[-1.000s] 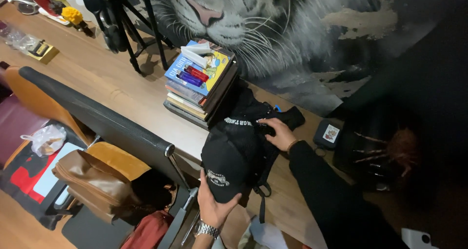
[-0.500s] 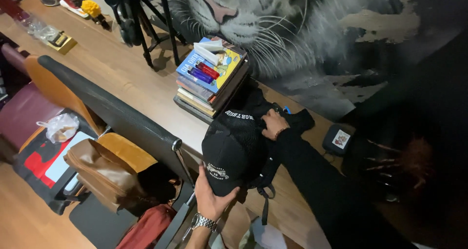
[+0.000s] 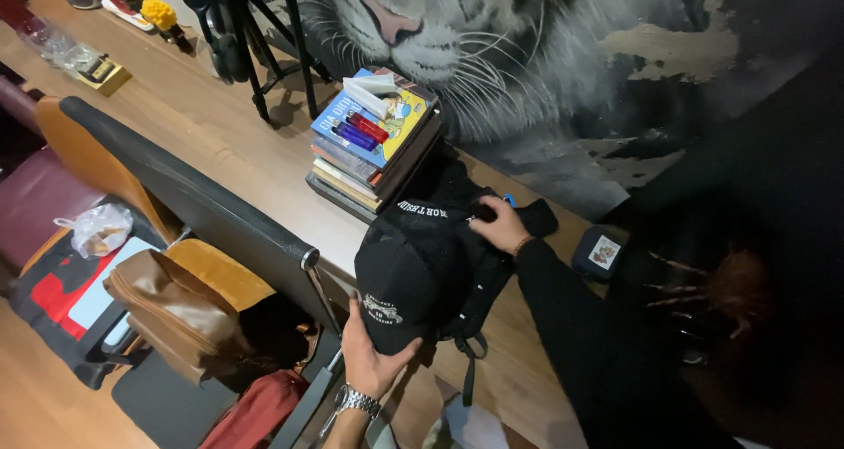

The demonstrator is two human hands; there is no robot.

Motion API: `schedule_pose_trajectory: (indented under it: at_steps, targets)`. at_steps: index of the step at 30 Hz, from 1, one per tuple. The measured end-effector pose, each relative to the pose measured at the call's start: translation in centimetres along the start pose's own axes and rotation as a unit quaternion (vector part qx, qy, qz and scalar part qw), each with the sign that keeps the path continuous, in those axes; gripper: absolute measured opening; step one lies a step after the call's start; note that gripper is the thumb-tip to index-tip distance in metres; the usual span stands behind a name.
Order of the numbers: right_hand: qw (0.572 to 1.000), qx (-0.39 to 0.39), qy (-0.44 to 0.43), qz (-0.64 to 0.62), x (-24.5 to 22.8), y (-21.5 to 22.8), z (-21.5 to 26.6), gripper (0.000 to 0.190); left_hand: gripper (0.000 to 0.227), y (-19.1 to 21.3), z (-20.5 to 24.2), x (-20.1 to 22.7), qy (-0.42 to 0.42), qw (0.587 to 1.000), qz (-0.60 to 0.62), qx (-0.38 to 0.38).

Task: The person gathers several items including books, a baseball cap, a smartphone, and a tablet from a desk. The person then packs a pair of jeans, the tablet, and a coiled phone charger into a backpack before closing the bag's buckled straps.

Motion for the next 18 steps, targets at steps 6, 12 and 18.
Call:
schedule_pose_trajectory:
  at_steps: [6, 12, 18]
  targets:
    - [0.874, -0.121, -0.045, -0.469, -3.9, 1.8, 3.8, 0.036, 0.146, 0.6, 0.8, -0.3, 0.053, 0.998, -0.004, -0.026]
    - [0.783, -0.228, -0.057, -0.576, -3.9, 3.2, 6.2, 0.064, 0.147, 0.2, 1.1, -0.7, 0.079, 0.997, -0.004, -0.022]
    - [0.872, -0.203, -0.166, -0.413, -2.3, 3.7, 5.6, 0.033, 0.148, 0.0, 1.7, -0.6, 0.095, 0.995, 0.014, -0.031]
Point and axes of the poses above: each hand's wrist, its own z-axis away from the middle knuckle, its own y-axis out of the back of the hand, x = y × z, the point moved 4 cm from there along -z, towards the middle knuckle, and after that the axes turned 1 degree about z, right-handed, at the moved point
